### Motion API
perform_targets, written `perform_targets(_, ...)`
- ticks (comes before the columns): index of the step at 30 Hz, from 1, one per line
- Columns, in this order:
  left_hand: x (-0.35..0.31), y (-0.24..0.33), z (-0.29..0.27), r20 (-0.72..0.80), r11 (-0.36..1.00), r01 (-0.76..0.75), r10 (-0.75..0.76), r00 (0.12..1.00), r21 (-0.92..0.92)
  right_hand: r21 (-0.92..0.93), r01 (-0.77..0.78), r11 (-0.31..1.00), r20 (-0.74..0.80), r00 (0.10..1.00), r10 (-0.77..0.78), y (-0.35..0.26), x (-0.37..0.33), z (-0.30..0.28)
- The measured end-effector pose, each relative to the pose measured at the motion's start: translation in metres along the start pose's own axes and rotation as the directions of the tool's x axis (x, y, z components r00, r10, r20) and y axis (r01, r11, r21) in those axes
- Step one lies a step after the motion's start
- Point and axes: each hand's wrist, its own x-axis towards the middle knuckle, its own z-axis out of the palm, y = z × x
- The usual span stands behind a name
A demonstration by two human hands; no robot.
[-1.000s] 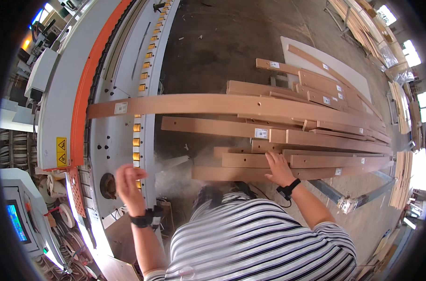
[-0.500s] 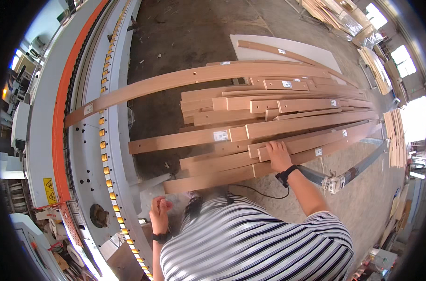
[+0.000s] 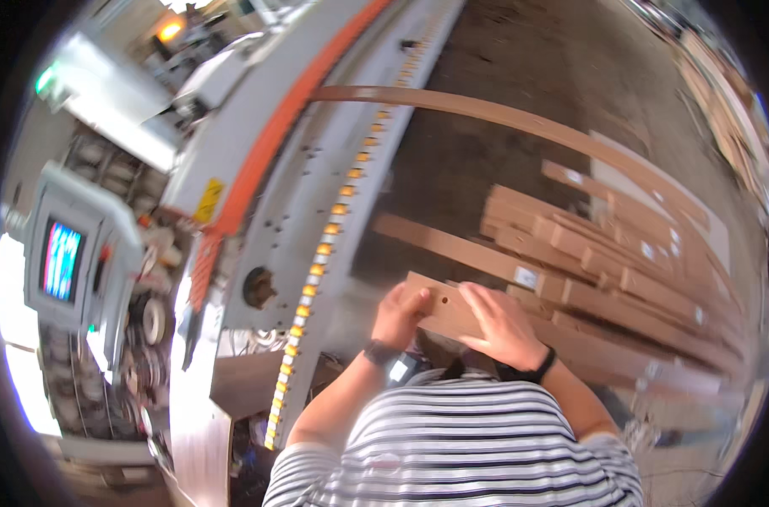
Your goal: The person pushes wooden planks into an edge banding machine, operates the machine's control panel, and uses a handheld tool to trim excess material from a finished piece.
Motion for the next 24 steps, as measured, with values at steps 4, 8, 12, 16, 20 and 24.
perform_targets(4, 0.02, 0.032, -0.162, -0.345, 0.907, -0.344, 0.412, 0.843, 0.243, -0.023, -0.268, 0.963, 0.201, 0.942, 0.267, 0.027, -0.046, -0.018)
perform_targets(8, 0.035, 0.089, -0.267, -0.676, 0.894, -0.442, 0.28, 0.681, -0.075, -0.108, -0.479, 0.871, 0.324, 0.811, 0.487, 0.081, -0.144, -0.022)
perform_targets(12, 0.017, 0.076, -0.355, -0.797, 0.901, -0.434, 0.251, 0.55, -0.015, -0.128, -0.667, 0.734, 0.421, 0.633, 0.65, 0.133, -0.169, -0.008)
perform_targets(16, 0.053, 0.052, -0.371, -0.83, 0.943, -0.268, 0.305, 0.467, 0.196, -0.178, -0.381, 0.907, 0.331, 0.845, 0.42, 0.121, -0.149, 0.019)
perform_targets(20, 0.06, 0.062, -0.377, -0.859, 0.98, -0.153, 0.188, 0.477, 0.129, -0.296, -0.301, 0.906, 0.182, 0.914, 0.363, 0.084, -0.117, 0.01)
perform_targets(24, 0.067, 0.054, -0.405, -0.744, 0.791, 0.113, 0.503, 0.439, 0.601, -0.336, -0.226, 0.914, 0.171, 0.94, 0.296, 0.106, -0.119, 0.024)
